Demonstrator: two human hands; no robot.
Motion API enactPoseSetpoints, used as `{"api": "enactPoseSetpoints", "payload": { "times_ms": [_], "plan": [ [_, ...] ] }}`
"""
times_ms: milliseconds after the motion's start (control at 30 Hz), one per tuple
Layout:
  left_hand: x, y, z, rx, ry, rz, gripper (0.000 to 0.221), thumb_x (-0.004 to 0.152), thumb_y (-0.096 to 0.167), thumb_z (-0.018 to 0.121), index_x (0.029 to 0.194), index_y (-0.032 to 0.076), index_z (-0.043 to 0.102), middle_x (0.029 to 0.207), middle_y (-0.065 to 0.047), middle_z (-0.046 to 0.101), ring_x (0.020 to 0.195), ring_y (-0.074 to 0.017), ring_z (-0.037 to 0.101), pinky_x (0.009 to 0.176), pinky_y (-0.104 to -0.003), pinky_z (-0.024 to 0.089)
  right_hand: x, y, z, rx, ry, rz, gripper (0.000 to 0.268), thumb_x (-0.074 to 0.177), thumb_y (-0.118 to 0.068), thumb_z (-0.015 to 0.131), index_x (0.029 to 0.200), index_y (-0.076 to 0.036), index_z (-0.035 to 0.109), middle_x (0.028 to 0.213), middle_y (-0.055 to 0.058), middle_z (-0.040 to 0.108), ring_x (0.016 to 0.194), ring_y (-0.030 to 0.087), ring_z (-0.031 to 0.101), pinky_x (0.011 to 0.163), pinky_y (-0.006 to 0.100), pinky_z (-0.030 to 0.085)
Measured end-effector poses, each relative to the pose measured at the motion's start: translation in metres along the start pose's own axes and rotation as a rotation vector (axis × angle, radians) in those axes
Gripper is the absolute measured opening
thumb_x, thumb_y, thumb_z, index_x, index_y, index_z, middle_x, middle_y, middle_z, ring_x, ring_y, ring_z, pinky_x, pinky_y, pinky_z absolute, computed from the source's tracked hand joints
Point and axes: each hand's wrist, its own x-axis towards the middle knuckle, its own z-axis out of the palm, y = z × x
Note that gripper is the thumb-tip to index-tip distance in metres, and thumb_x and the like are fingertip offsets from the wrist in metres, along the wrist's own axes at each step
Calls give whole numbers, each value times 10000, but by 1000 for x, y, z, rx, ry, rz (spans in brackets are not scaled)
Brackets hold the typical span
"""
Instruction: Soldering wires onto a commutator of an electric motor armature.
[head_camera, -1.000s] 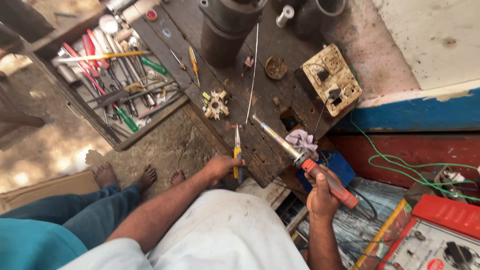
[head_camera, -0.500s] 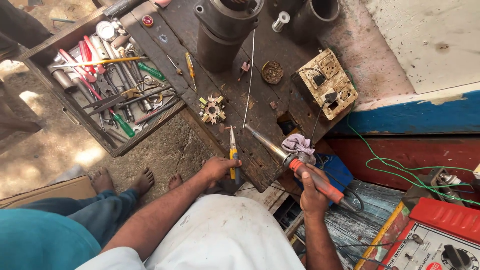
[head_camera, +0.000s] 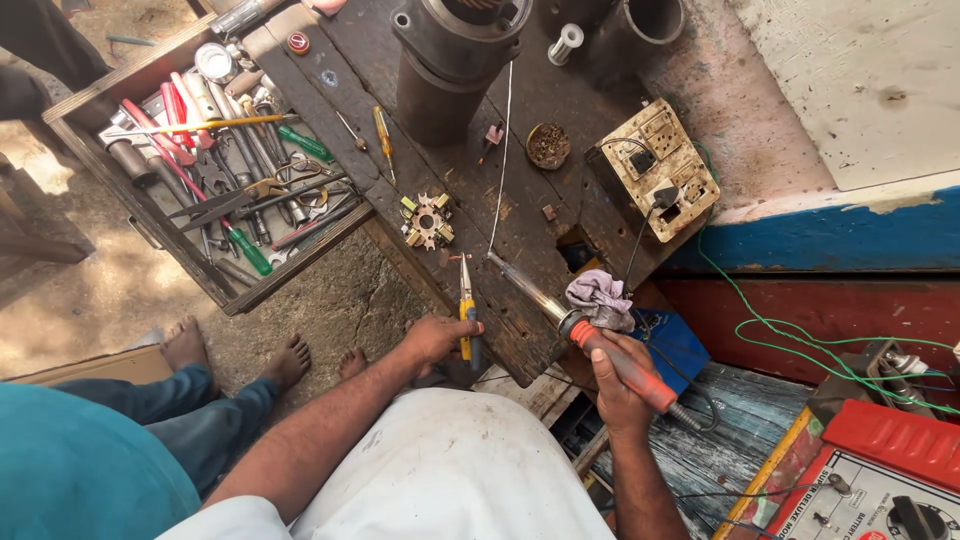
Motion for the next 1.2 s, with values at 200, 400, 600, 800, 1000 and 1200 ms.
{"api": "enactPoseSetpoints", "payload": {
  "times_ms": [200,400,600,800,1000,1200],
  "plan": [
    [-1,-2,-3,-71,-9,14,512,812,410,823,1099,-10,764,1030,-119,749,951,-204,716,837,-363,609,0,-21,4,-169,-15,-94,296,916,-241,756,1086,1,741,1095,133,738,1061,263,699,970,378,554],
    [-5,-1,-5,-48,23,13,474,820,398,825,1076,2,782,946,-108,737,862,-196,695,780,-352,591,-1,-23,7,-198,-25,-162,298,922,-257,760,1077,-3,738,1093,127,740,1059,258,706,969,375,560],
    [-12,-4,-9,-105,1,24,435,814,370,822,1061,14,786,942,-95,752,862,-187,705,781,-340,590,-9,-12,9,-161,15,-169,298,963,-228,741,1112,30,721,1117,146,733,1063,264,691,981,378,544],
    [-24,-5,-15,-98,2,36,435,823,360,822,1091,21,772,951,-85,759,899,-171,704,835,-334,578,-18,-11,8,98,54,37,400,976,-250,712,1199,74,641,1168,163,654,971,218,722,870,328,626],
    [-36,-9,-32,-207,-4,89,427,831,326,816,1111,7,770,989,-97,761,891,-191,716,836,-330,588,-19,-14,7,159,62,60,425,984,-266,705,1226,76,631,1149,164,663,974,234,726,884,348,633],
    [-30,-13,-82,-293,111,274,397,881,312,789,1092,-23,766,964,-127,753,851,-219,698,807,-348,569,-22,-10,7,292,100,71,430,984,-246,736,1231,91,631,1136,174,688,970,248,713,908,354,618]
  ]
}}
